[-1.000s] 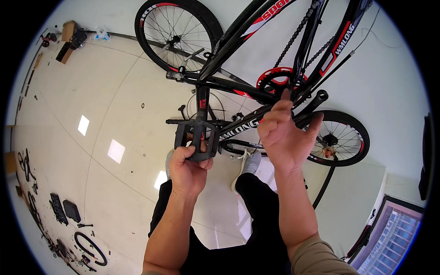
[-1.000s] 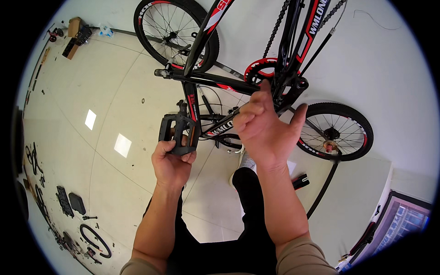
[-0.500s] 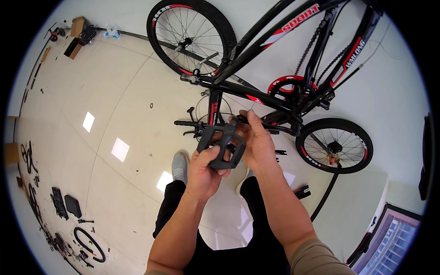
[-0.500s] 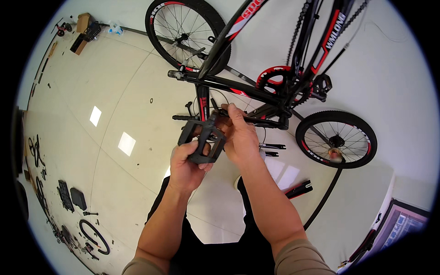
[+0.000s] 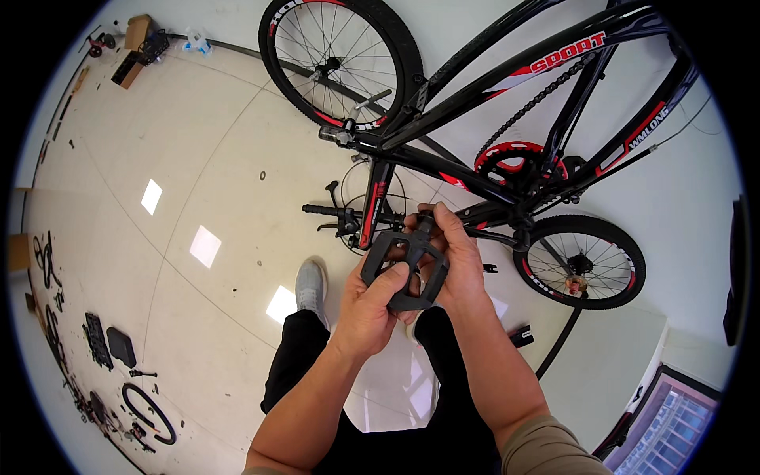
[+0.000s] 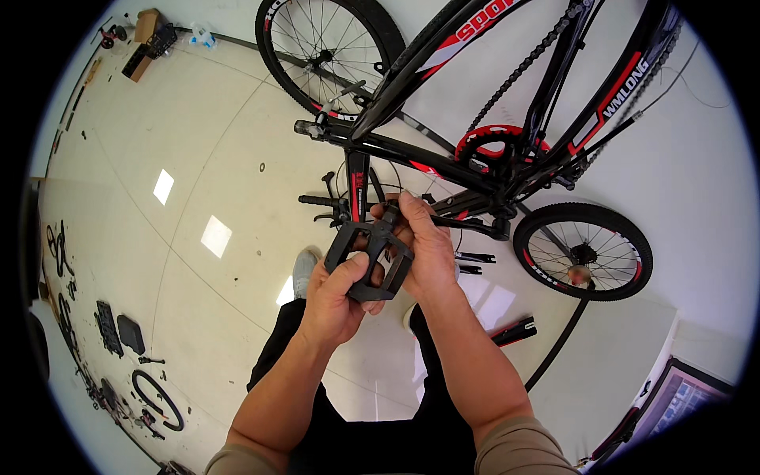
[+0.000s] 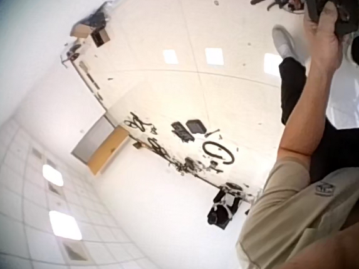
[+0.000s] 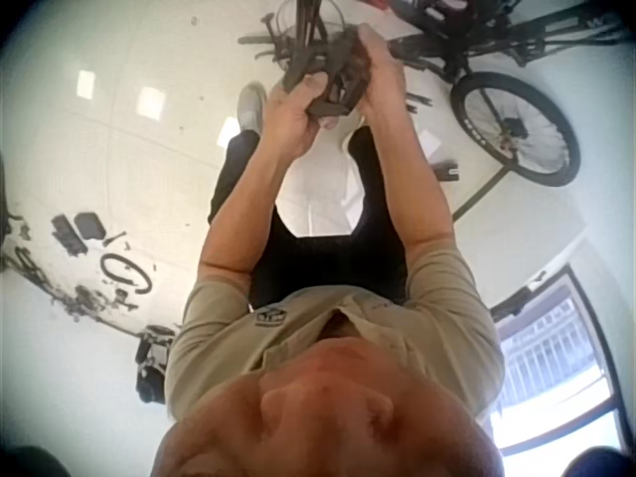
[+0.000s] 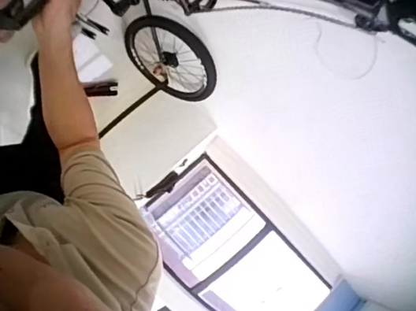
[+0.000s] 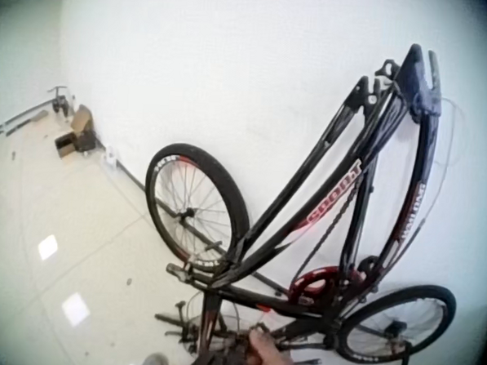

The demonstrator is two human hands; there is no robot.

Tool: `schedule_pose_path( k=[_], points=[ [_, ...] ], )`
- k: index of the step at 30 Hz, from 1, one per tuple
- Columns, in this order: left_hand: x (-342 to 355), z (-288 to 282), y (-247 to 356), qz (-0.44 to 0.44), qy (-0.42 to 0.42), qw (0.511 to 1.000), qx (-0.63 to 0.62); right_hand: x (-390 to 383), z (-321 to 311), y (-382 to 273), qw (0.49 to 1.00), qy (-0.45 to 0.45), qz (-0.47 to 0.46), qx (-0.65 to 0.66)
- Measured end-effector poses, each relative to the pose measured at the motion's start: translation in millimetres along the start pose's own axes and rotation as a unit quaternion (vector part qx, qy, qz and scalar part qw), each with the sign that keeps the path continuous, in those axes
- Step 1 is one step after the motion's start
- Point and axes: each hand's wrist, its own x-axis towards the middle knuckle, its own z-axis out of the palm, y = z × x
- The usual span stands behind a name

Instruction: The person is working on a bicycle pedal, using a tool to adjust or tighten a component. They are seated on a chair in a room with a bicycle and various parts on the floor.

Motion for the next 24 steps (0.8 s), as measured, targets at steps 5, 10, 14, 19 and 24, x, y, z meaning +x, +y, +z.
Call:
schedule_pose_path(
  k=[5, 10, 14, 19, 24],
  points=[
    [1.3, -1.7, -1.5, -0.006, 0.019, 1.0, -0.004, -0.7, -0.8, -3.1, 1.0, -0.012, -0.001, -0.016],
    [1.4, 1.6, -7.6, 0.011, 0.023, 1.0, -0.009, -1.6, 1.7, -4.6, 1.0, -0.012, 0.004, -0.011],
    [0.8, 5.7, -5.3, -0.004, 0.025, 0.999, -0.026, -3.2, 3.1, -7.5, 0.999, -0.028, 0.018, -0.004],
    [1.5, 9.3, 6.2, -0.058, -0.002, 0.986, -0.155, 3.8, -4.0, -4.0, 0.999, -0.029, 0.005, -0.017],
    [-0.5, 6.3, -0.6, -0.114, 0.028, 0.946, -0.301, 5.2, -3.4, -4.8, 0.999, -0.032, 0.003, -0.024]
  ],
)
